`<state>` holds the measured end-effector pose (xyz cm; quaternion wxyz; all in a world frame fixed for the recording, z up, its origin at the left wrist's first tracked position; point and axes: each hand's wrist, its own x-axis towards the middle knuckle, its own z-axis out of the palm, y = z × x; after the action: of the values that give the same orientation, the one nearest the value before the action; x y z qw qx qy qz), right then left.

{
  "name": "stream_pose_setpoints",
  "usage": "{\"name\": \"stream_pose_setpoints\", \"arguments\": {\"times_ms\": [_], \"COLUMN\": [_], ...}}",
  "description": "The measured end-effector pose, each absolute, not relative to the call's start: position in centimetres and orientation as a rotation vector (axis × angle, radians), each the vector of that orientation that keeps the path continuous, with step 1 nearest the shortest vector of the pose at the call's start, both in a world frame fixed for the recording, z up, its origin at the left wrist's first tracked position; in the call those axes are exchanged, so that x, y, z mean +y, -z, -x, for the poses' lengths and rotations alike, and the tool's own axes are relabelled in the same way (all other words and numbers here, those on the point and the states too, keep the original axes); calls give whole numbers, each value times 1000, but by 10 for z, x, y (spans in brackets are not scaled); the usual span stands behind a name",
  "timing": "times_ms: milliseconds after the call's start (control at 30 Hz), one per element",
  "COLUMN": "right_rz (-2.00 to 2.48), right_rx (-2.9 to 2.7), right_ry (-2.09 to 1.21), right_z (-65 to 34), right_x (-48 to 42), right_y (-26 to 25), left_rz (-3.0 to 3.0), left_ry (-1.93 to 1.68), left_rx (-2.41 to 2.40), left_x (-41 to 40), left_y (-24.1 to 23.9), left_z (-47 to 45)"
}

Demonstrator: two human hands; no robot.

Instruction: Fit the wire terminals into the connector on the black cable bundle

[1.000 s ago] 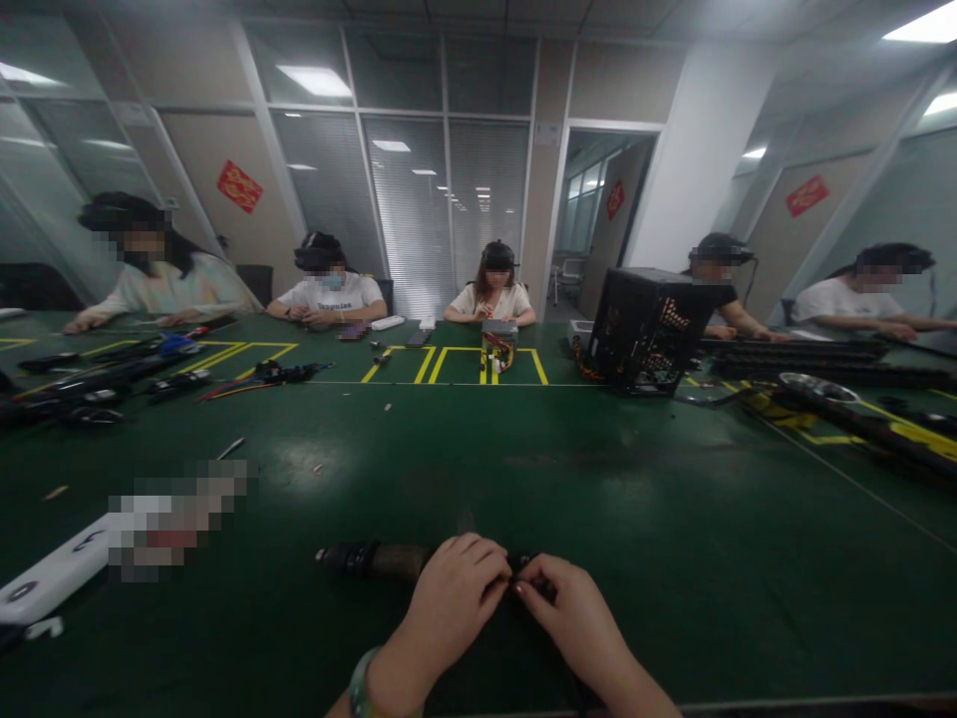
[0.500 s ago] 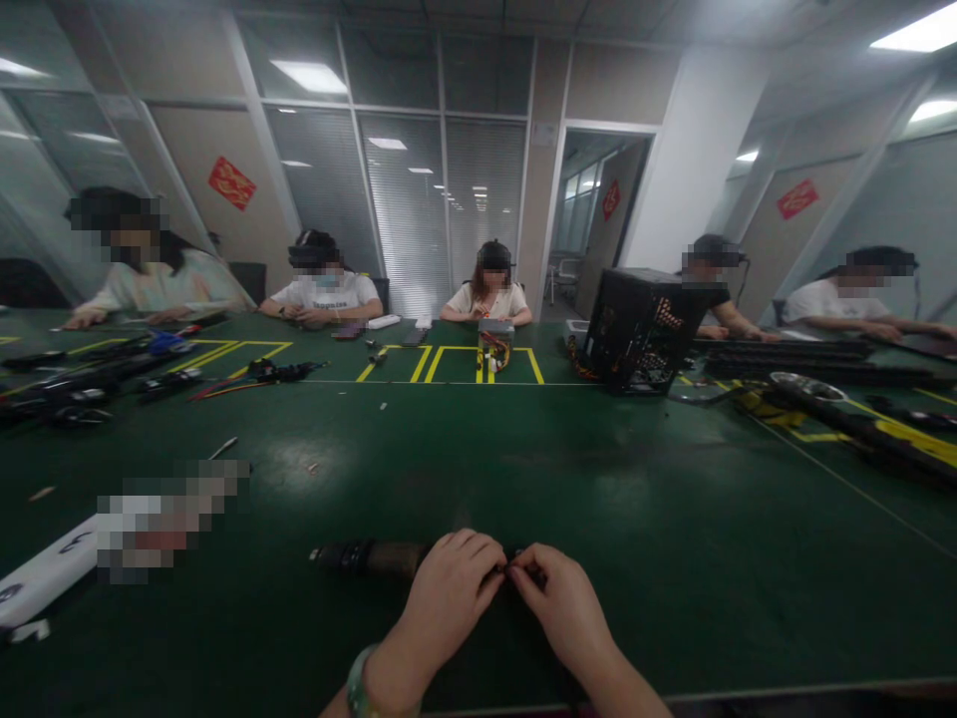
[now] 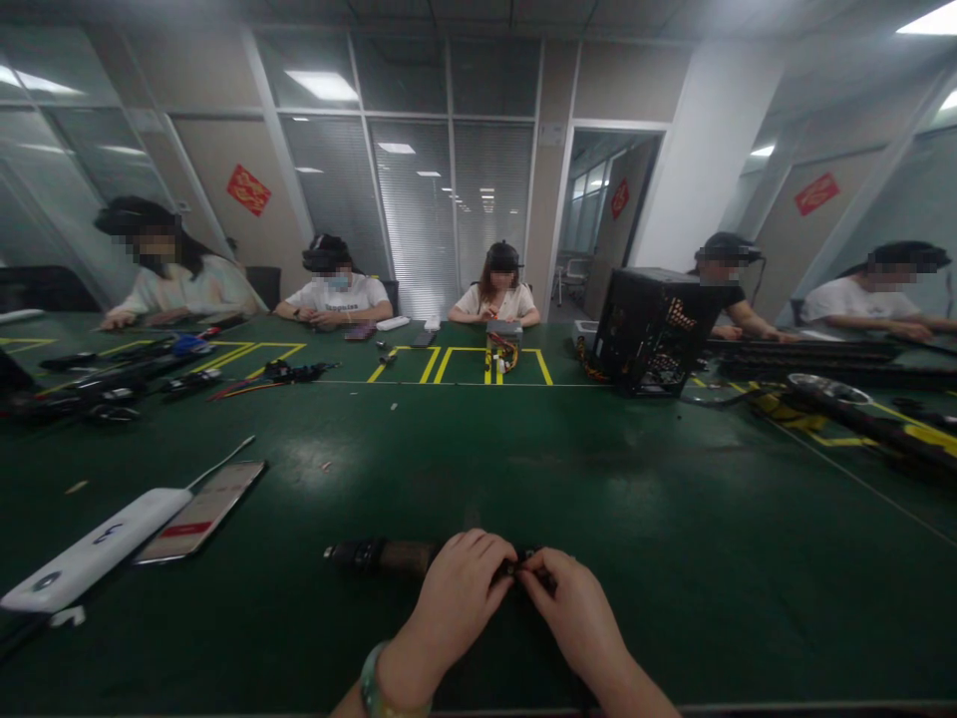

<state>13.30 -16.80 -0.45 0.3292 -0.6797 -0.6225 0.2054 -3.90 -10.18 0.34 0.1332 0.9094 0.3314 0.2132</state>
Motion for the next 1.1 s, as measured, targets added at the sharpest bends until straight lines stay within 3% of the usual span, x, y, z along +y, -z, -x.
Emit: {"name": "stream_pose_setpoints", "arguments": {"times_ms": [1100], "right_rz": [1810], "right_rx": [-1665], "right_ry": [-526], "right_z": [-133], "right_x": [-167], "right_y": [4], "left_rz": [-2646], "left_ry": [-628], "left_rx": [934], "left_x": [-102], "left_y": [-5], "left_z": [38]}}
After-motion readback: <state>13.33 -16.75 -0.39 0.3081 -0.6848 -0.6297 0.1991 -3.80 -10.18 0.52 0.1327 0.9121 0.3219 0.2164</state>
